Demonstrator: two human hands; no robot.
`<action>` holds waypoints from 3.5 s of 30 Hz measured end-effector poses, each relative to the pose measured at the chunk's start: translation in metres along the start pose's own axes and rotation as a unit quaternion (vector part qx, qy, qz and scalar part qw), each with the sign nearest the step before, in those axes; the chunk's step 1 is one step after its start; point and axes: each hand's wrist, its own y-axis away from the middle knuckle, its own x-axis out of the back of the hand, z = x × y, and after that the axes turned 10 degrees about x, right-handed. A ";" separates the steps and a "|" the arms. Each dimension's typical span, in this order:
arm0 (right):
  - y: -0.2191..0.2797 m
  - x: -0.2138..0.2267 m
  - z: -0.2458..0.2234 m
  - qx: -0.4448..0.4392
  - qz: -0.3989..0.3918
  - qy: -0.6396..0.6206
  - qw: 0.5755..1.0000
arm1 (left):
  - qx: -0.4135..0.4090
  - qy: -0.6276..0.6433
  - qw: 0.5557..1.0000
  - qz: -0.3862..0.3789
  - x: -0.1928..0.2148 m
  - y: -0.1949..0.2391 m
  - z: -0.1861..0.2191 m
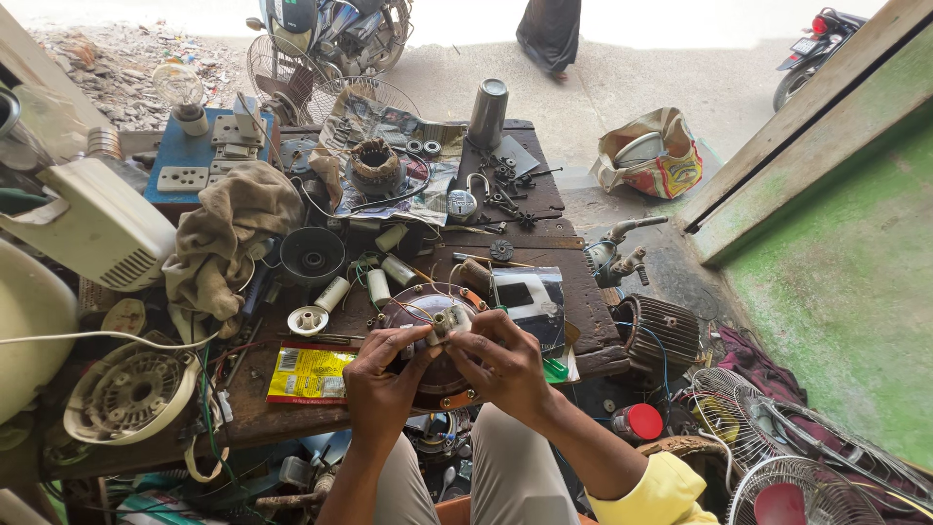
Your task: The person sits at a cluttered workbench and uses a screwdriver to adjust and tighten connections on a small cylindrical electrical component. They repeatedly pick up and set down the component and tool while manipulating wires and terminals.
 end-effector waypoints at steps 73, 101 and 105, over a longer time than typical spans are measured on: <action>0.028 0.042 0.010 -0.231 -0.157 0.110 0.954 | -0.112 -0.172 0.974 0.096 -0.024 0.004 0.009; 0.084 0.051 -0.010 -0.367 0.233 -0.355 0.828 | -0.144 -0.168 0.962 0.158 -0.023 0.014 0.023; 0.089 0.053 -0.019 -0.355 0.219 -0.446 0.792 | -0.167 -0.172 0.958 0.157 -0.024 0.020 0.026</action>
